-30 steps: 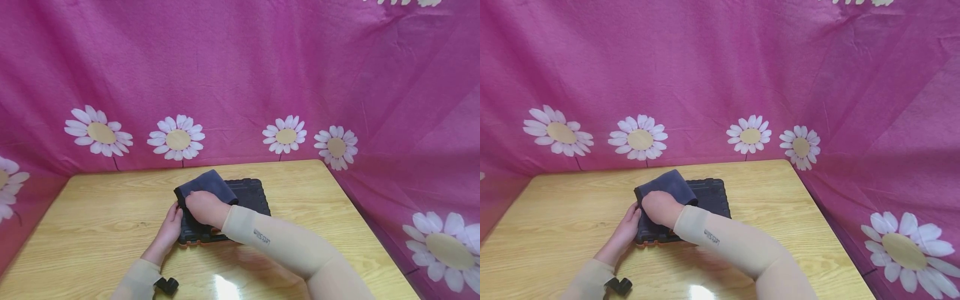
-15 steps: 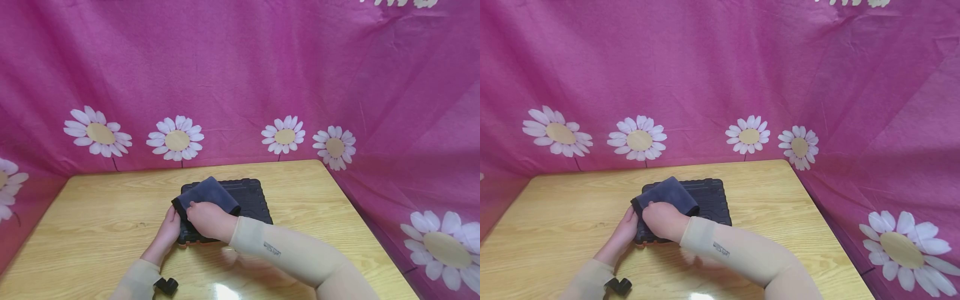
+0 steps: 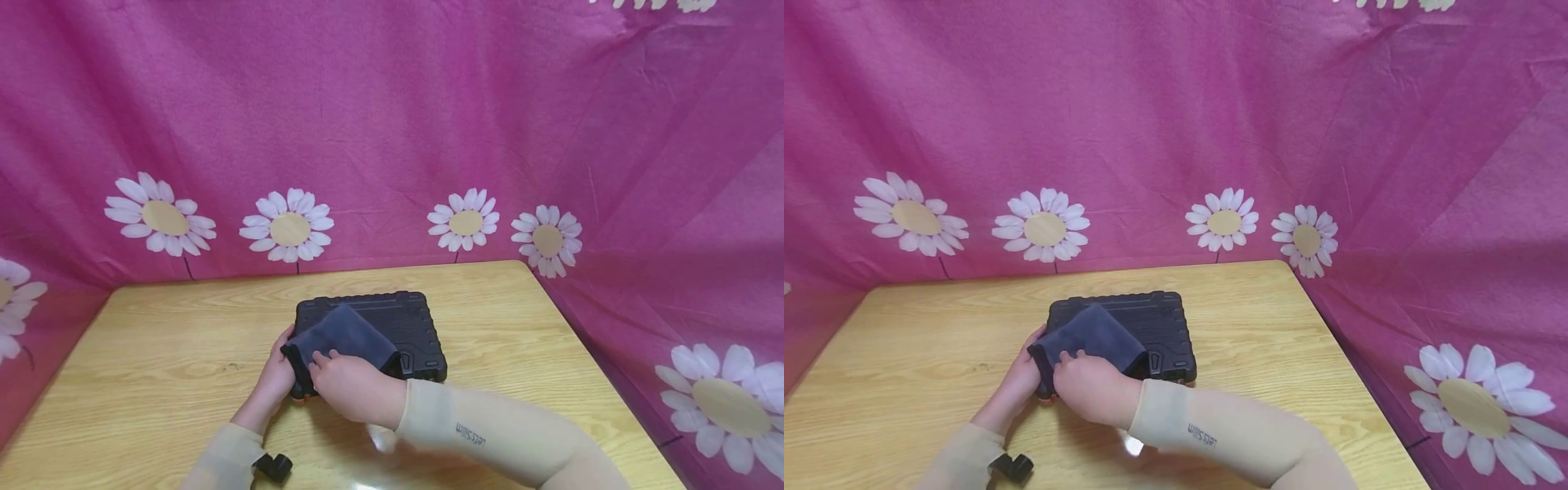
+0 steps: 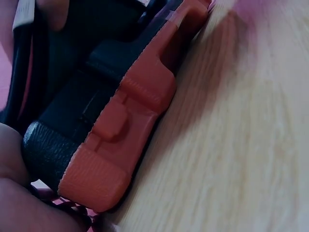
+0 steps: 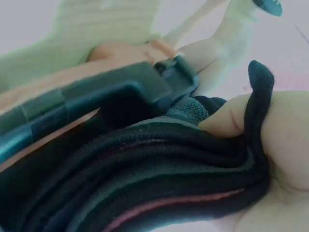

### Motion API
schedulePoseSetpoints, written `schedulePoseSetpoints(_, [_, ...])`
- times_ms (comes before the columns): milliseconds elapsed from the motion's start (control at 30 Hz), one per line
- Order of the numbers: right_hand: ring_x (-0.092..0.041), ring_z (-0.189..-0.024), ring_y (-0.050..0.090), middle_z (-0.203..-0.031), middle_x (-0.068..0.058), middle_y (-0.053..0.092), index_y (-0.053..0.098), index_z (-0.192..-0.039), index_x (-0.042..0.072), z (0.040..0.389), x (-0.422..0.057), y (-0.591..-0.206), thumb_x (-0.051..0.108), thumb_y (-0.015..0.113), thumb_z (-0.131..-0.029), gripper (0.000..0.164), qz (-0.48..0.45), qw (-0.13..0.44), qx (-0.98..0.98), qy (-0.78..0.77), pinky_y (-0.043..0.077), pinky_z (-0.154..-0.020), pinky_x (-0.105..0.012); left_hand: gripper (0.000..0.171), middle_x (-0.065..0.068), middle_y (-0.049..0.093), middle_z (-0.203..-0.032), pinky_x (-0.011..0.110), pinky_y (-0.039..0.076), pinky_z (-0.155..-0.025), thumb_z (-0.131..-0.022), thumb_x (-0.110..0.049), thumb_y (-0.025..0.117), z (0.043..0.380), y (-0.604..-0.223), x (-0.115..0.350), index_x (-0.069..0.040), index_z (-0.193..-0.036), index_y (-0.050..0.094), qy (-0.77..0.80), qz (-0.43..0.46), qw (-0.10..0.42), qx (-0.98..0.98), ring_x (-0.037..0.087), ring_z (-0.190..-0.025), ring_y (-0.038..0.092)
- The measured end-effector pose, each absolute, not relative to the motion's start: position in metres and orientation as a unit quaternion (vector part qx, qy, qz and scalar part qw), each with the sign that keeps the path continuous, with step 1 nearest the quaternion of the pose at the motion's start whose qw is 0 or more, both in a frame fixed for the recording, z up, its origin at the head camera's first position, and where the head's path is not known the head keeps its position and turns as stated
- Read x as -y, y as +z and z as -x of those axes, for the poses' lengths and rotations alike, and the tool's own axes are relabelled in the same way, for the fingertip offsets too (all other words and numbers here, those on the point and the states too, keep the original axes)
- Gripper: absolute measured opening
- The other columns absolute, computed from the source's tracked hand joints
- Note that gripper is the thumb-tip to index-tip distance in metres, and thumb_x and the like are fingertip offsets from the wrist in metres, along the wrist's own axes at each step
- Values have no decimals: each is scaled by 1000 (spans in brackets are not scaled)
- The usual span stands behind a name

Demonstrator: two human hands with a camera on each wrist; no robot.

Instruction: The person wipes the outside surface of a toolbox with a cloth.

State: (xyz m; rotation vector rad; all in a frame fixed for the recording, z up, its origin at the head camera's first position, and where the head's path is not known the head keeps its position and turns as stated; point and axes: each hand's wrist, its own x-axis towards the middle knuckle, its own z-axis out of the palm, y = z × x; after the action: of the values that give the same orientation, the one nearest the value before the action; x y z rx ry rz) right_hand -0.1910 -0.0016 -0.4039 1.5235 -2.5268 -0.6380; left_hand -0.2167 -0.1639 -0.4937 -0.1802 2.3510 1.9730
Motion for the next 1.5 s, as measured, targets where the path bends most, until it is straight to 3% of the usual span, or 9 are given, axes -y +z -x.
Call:
schedulePoseSetpoints(267, [-15, -110, 58, -129, -4, 63, 61, -126, 10, 167, -9, -400, 18, 51, -97, 32, -531, 87, 808, -239, 51, -94, -25, 53, 30, 14, -155, 61, 14, -115, -105, -25, 29, 218, -496, 166, -1, -150, 16, 620, 25, 7, -785, 42, -139, 14])
schedulePoseSetpoints(533, [-14, -111, 58, -133, -2, 61, 60, -129, 13, 164, -16, -398, 20, 54, -96, 34, -541, 37, 815, -203, 51, -93, -22, 51, 33, 16, -153, 62, 13, -115, -104, -18, 29, 220, -494, 166, 4, -148, 18, 604, 20, -3, -797, 44, -139, 14])
schedulePoseSetpoints(800, [-14, -112, 58, -130, -5, 63, 63, -125, 12, 174, -18, -403, 23, 49, -99, 32, -504, 29, 858, -91, 53, -91, -22, 51, 33, 18, -152, 62, 15, -115, -104, -19, 30, 219, -497, 166, 4, -148, 19, 603, 11, -8, -797, 44, -138, 17])
schedulePoseSetpoints(1067, [-15, -112, 58, -132, -9, 61, 61, -126, 9, 190, -13, -403, 21, 50, -98, 33, -486, 16, 871, -62, 54, -89, -24, 50, 29, 18, -154, 62, 17, -114, -104, -19, 30, 219, -495, 166, -3, -150, 20, 618, 30, 8, -786, 42, -137, 19])
schedulePoseSetpoints(1300, [-13, -117, 54, -133, -9, 61, 60, -127, 8, 208, -11, -401, 16, 50, -98, 32, -475, 10, 878, -63, 52, -93, -24, 50, 30, 14, -155, 59, 13, -116, -101, -7, 21, 220, -493, 165, -1, -150, 17, 584, 51, 18, -810, 42, -139, 12])
schedulePoseSetpoints(1500, [-13, -112, 58, -127, -8, 65, 62, -126, 9, 221, -7, -399, 8, 54, -94, 32, -466, -4, 883, -55, 51, -95, -26, 49, 31, 17, -154, 59, 13, -116, -102, -11, 23, 221, -492, 166, 0, -150, 19, 571, 48, 11, -820, 41, -140, 13])
